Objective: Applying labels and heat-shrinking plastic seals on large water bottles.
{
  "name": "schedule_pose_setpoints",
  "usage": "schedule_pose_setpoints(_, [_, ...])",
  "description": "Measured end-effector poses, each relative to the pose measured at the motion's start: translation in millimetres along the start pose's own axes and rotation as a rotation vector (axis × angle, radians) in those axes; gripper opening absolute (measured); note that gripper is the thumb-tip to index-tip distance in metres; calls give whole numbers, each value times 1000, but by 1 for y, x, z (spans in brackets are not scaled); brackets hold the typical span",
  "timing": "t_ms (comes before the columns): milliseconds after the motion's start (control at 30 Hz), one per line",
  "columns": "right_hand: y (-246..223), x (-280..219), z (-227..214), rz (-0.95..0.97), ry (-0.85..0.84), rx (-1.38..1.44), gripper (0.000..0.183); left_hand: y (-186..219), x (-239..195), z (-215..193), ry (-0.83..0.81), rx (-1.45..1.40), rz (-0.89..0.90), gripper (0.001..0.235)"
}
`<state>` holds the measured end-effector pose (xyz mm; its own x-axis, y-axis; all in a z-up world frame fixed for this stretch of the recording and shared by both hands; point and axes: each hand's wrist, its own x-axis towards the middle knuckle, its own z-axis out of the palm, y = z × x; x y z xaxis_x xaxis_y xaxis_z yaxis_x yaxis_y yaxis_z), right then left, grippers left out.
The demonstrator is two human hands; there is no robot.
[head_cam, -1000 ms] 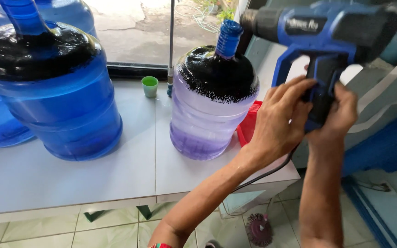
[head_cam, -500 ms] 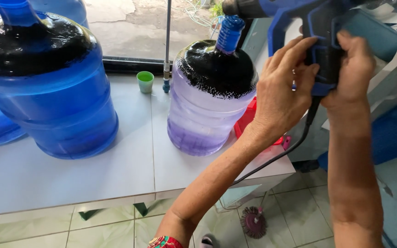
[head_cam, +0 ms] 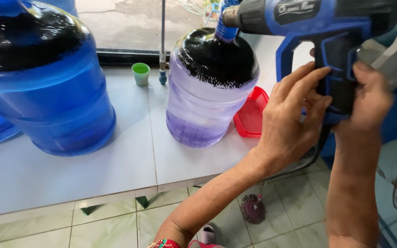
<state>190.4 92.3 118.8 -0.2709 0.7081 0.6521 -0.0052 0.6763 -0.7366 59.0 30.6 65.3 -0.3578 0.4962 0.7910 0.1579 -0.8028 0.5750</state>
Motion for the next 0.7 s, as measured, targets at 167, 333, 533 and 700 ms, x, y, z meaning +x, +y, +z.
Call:
schedule_pose_setpoints(167, [14, -14, -7, 146, -47, 165, 36, 3, -12, -6, 28, -124, -77, 39])
schedule_pose_setpoints(333, [26, -24, 1, 135, -87, 194, 33, -5, -28, -8, 63, -108, -74, 38])
schedule_pose_setpoints(533, [32, -34, 11, 186, 59, 315, 40, -14, -32, -11, -8, -154, -123, 38])
schedule_pose_setpoints(700, [50, -50, -4, 163, 43, 387, 53, -34, -36, -21, -127, 15, 9, 43])
